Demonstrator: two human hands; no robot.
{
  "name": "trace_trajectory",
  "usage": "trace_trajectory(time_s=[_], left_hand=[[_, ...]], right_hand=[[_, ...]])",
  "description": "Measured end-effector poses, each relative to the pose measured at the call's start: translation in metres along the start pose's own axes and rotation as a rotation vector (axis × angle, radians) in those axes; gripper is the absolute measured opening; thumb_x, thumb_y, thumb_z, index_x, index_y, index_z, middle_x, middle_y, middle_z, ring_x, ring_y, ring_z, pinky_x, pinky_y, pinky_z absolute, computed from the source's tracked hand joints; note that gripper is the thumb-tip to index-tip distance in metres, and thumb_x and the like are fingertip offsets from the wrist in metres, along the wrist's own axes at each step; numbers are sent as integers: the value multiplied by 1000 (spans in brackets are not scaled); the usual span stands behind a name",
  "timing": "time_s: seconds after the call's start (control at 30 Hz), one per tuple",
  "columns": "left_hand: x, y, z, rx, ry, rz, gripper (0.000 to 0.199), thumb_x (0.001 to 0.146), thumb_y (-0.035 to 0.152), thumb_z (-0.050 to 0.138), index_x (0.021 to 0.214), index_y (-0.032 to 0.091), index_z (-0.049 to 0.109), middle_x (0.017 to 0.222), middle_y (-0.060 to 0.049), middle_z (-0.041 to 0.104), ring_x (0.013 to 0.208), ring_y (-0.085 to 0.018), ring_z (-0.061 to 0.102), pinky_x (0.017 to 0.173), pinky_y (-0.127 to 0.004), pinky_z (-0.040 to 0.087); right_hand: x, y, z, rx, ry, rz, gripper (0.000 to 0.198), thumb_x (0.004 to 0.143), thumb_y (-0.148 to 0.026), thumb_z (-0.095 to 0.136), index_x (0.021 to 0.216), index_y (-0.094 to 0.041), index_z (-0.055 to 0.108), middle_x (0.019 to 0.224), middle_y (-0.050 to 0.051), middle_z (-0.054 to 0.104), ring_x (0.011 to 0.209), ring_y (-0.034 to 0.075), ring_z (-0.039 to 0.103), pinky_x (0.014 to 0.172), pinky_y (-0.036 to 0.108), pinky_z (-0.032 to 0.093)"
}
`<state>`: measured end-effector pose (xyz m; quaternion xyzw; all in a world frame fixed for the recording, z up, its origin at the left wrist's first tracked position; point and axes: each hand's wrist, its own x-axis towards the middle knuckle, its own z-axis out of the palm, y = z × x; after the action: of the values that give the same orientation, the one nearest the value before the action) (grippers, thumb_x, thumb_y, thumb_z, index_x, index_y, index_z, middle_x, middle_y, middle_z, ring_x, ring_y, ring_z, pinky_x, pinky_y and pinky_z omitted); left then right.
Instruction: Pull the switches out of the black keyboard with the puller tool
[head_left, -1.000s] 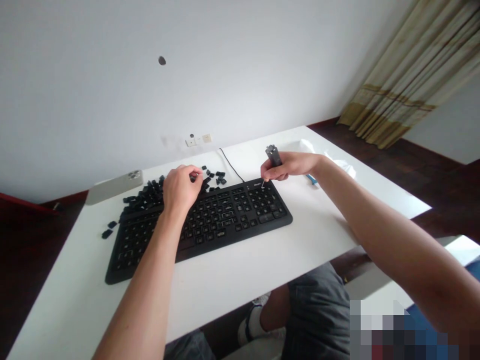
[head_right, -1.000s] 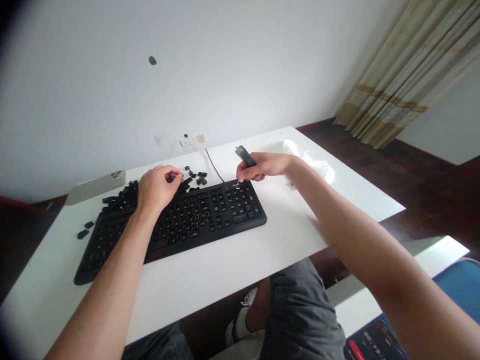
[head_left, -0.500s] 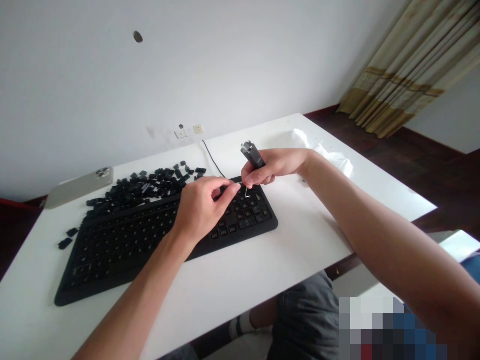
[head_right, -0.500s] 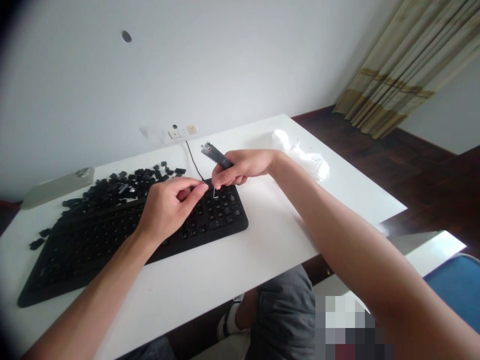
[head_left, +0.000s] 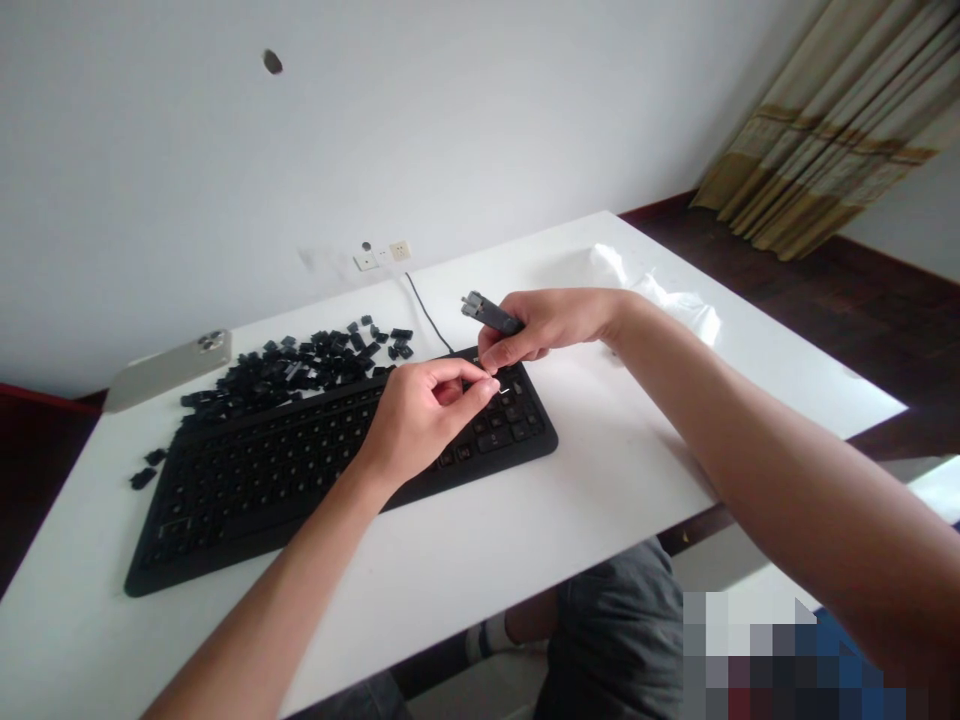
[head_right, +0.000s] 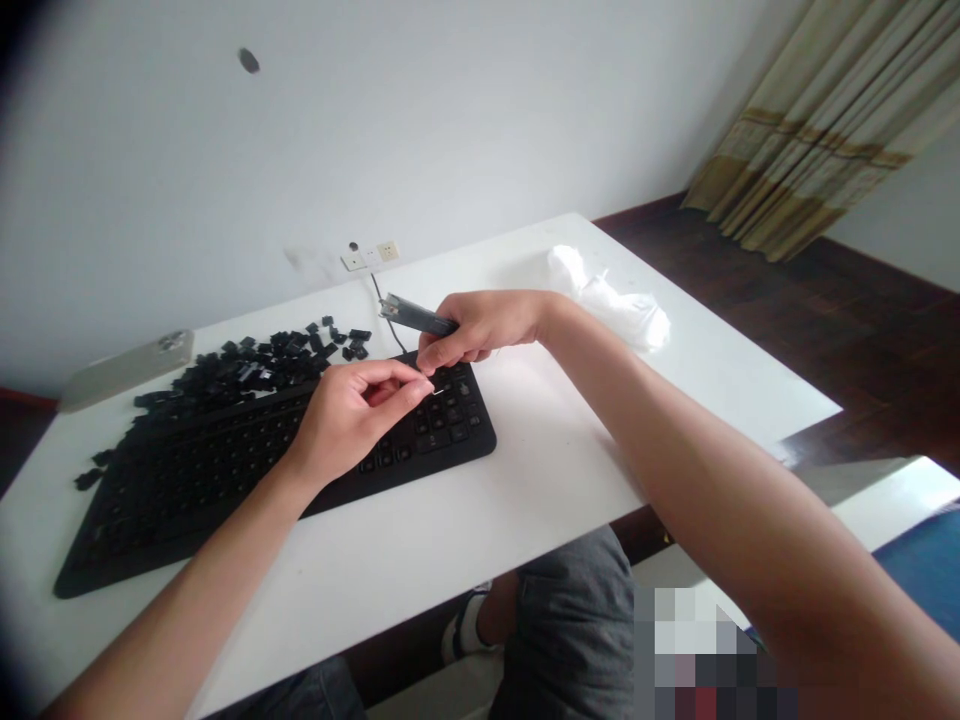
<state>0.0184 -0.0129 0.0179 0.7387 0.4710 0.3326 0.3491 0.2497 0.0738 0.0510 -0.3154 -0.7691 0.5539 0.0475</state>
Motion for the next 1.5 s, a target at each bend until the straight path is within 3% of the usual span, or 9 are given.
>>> trace_trajectory(time_s=[0.43,0.73,0.83,1.0,1.07,1.5], left_hand=[[-1,3,1,-22,47,-38,25,91,49,73,80,27,77,54,5,39,51,-12,32,51,-30,29],[-1,0,3,-27,29,-8,28,95,49,70,84,24,77,54,6,39,52,-12,32,52,-29,28],[-1,1,3,39,57,61,30,97,48,69,85,22,78,57,5,47,54,-11,38,55,-28,31],[-1,3,1,202,98,122,23,97,35,67,83,20,76,57,5,54,54,-10,43,57,-28,34],[-1,3,1,225,95,124,22,97,34,67,83,20,76,56,5,55,53,-10,43,57,-28,35],[-2,3,2,342,2,238,22,94,25,68,72,20,68,62,3,59,60,-12,50,61,-28,35]], right_hand=[[-2,-3,3,-40,156,-76,34,90,-51,80,89,-17,78,62,-4,47,60,10,40,54,26,31],[-10,-7,0,-199,273,-103,39,82,-56,83,91,-18,81,77,0,67,76,15,58,69,30,43],[-16,-8,-5,-238,220,-54,40,81,-58,84,88,-19,79,75,-1,65,74,15,56,69,30,42],[-19,-2,-8,-198,-101,77,45,78,-64,85,81,-21,76,72,-1,63,71,15,54,67,32,42],[-17,0,-6,-187,-160,106,45,78,-64,86,78,-21,75,71,-1,62,69,15,52,65,32,41],[-9,1,5,-210,-187,159,37,79,-54,89,71,-22,73,62,-2,52,60,12,42,56,32,31]])
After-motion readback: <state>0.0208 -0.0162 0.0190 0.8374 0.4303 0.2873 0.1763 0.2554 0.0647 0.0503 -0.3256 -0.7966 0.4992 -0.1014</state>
